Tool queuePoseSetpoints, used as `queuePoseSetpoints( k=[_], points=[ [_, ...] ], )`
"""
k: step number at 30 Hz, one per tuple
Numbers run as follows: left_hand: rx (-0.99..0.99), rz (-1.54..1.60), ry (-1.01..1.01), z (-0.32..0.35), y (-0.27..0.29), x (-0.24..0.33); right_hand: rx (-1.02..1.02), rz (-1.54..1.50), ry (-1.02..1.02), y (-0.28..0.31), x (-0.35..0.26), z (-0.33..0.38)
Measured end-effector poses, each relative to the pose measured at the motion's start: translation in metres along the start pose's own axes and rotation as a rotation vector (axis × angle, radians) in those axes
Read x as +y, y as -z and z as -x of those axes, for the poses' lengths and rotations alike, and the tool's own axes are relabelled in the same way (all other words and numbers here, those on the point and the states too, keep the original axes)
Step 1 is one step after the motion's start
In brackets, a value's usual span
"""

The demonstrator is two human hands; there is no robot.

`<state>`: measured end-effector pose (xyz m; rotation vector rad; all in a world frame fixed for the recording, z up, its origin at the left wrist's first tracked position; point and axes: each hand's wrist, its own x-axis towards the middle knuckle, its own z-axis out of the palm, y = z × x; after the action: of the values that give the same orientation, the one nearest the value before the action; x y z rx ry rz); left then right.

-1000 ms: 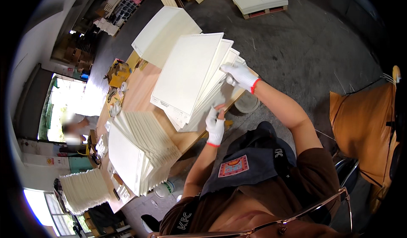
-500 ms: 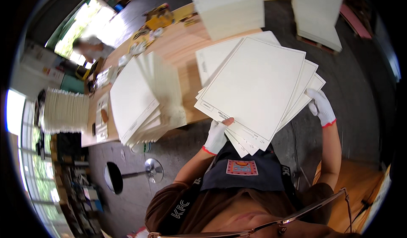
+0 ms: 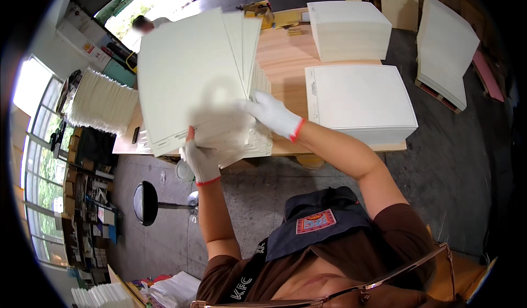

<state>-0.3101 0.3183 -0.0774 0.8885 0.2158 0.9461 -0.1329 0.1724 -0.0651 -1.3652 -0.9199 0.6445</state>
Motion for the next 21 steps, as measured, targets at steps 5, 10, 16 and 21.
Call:
queuePoseSetpoints(
  k=[5,10,16,21],
  points=[
    [0.528,-0.023,0.223,-0.023,0.045,-0.028,-0.005,-0.280,-0.372,-0.030,0.039,-0.045],
    [0.431,0.076,0.215,-0.031,0.072,-0.047,-0.081,-0.621,-0.363,-0.027,0.050,-0.047],
    [0.186,0.221,0.171,0.050,0.074,-0.027,-0.083,-0.758,-0.268,-0.001,0.060,0.026],
    [0.006,0.028,0.693,0.144,0.020,-0.093,-0.009,-0.298,-0.363,0.104,0.092,0.152]
  ],
)
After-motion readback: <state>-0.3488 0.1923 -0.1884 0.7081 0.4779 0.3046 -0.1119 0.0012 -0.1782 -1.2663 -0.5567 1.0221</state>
